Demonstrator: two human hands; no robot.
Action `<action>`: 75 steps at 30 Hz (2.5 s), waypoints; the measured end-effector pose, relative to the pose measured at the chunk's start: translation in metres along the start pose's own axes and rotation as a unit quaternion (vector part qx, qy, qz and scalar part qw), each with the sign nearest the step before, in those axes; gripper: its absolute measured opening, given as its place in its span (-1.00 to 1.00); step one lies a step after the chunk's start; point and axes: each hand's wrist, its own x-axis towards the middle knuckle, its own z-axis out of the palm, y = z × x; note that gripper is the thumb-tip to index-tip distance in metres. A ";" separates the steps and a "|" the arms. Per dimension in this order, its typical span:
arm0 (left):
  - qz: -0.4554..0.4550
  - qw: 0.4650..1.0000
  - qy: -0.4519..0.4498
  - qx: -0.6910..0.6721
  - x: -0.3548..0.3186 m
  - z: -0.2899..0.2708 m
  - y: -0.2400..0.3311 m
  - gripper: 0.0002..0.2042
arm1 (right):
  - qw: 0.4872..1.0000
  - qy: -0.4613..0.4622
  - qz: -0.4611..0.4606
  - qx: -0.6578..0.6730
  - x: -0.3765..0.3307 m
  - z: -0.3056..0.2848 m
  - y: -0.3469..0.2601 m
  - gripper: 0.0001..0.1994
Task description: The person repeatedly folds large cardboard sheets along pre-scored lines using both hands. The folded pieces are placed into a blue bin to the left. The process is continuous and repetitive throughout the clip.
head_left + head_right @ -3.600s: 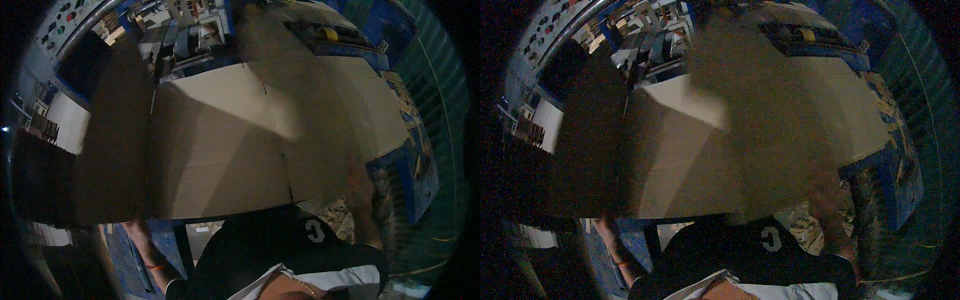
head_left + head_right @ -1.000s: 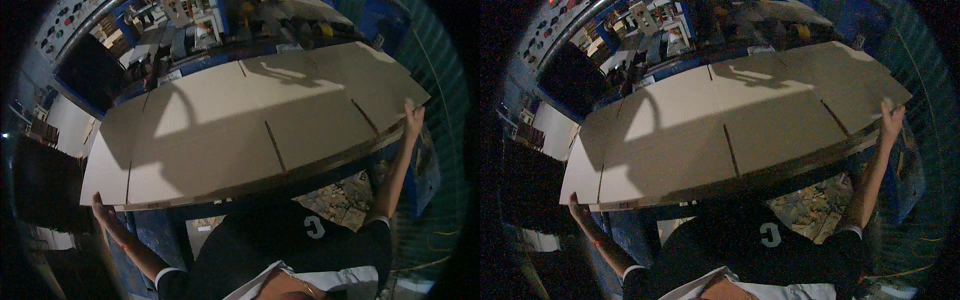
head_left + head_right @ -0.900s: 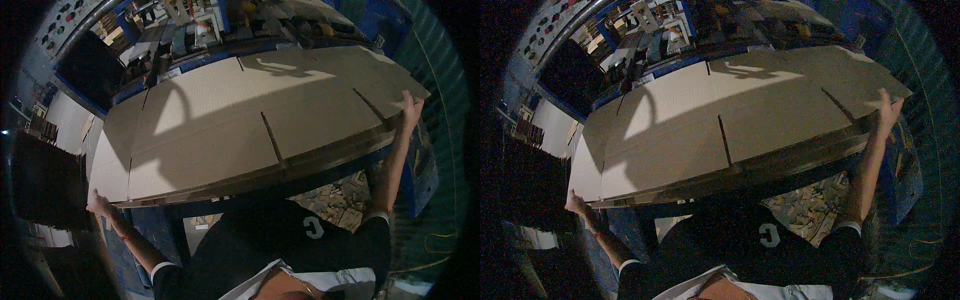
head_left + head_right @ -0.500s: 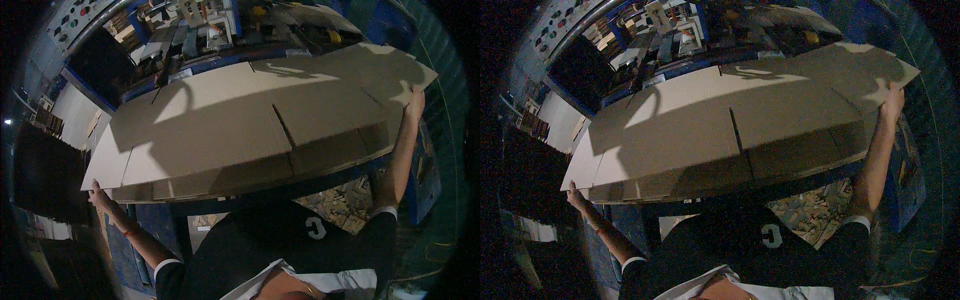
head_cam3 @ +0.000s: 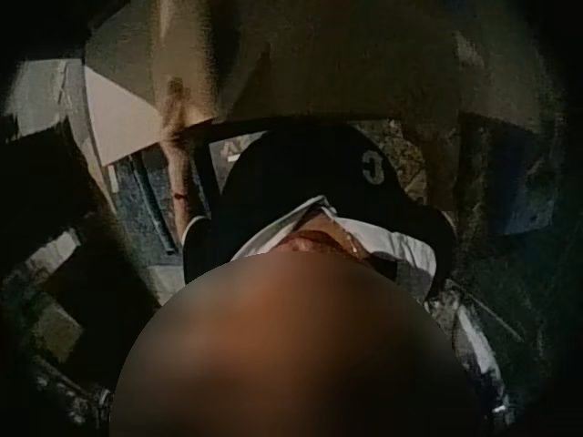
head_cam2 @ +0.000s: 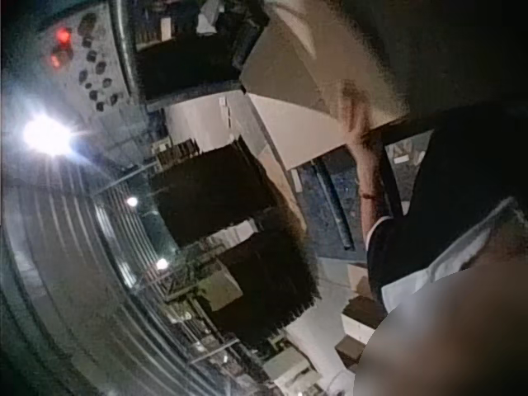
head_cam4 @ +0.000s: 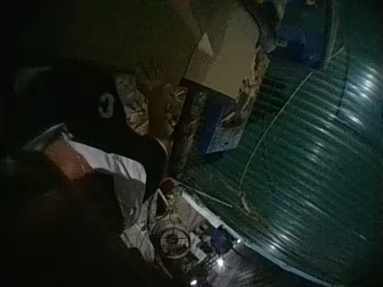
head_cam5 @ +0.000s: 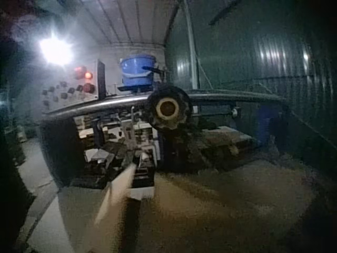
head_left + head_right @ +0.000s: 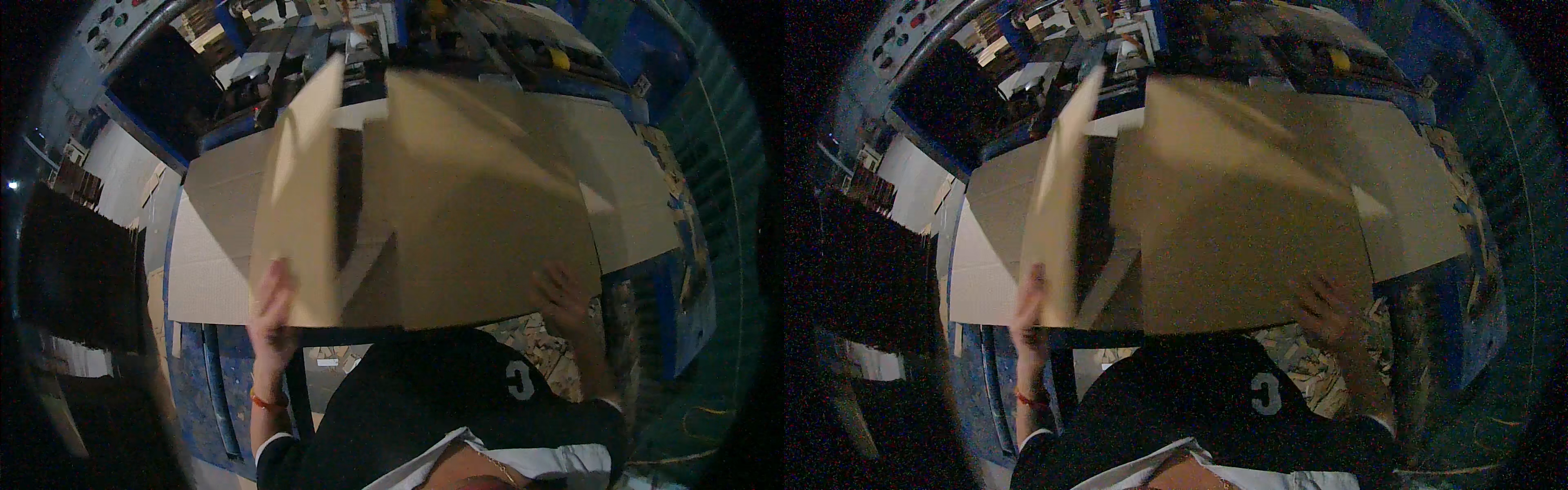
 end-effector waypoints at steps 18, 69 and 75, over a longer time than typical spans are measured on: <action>0.070 0.983 -0.103 0.133 0.094 0.050 -0.039 -0.59 | 0.979 -0.202 0.022 -0.017 0.136 0.026 0.114 -0.40; -0.036 0.979 -0.128 0.158 -0.002 0.008 0.015 -0.57 | 0.997 -0.028 -0.071 0.013 0.044 -0.002 0.010 -0.73; 0.011 0.954 -0.226 0.195 0.023 0.012 0.009 -0.55 | 0.991 -0.073 -0.110 -0.002 0.063 0.007 0.037 -0.63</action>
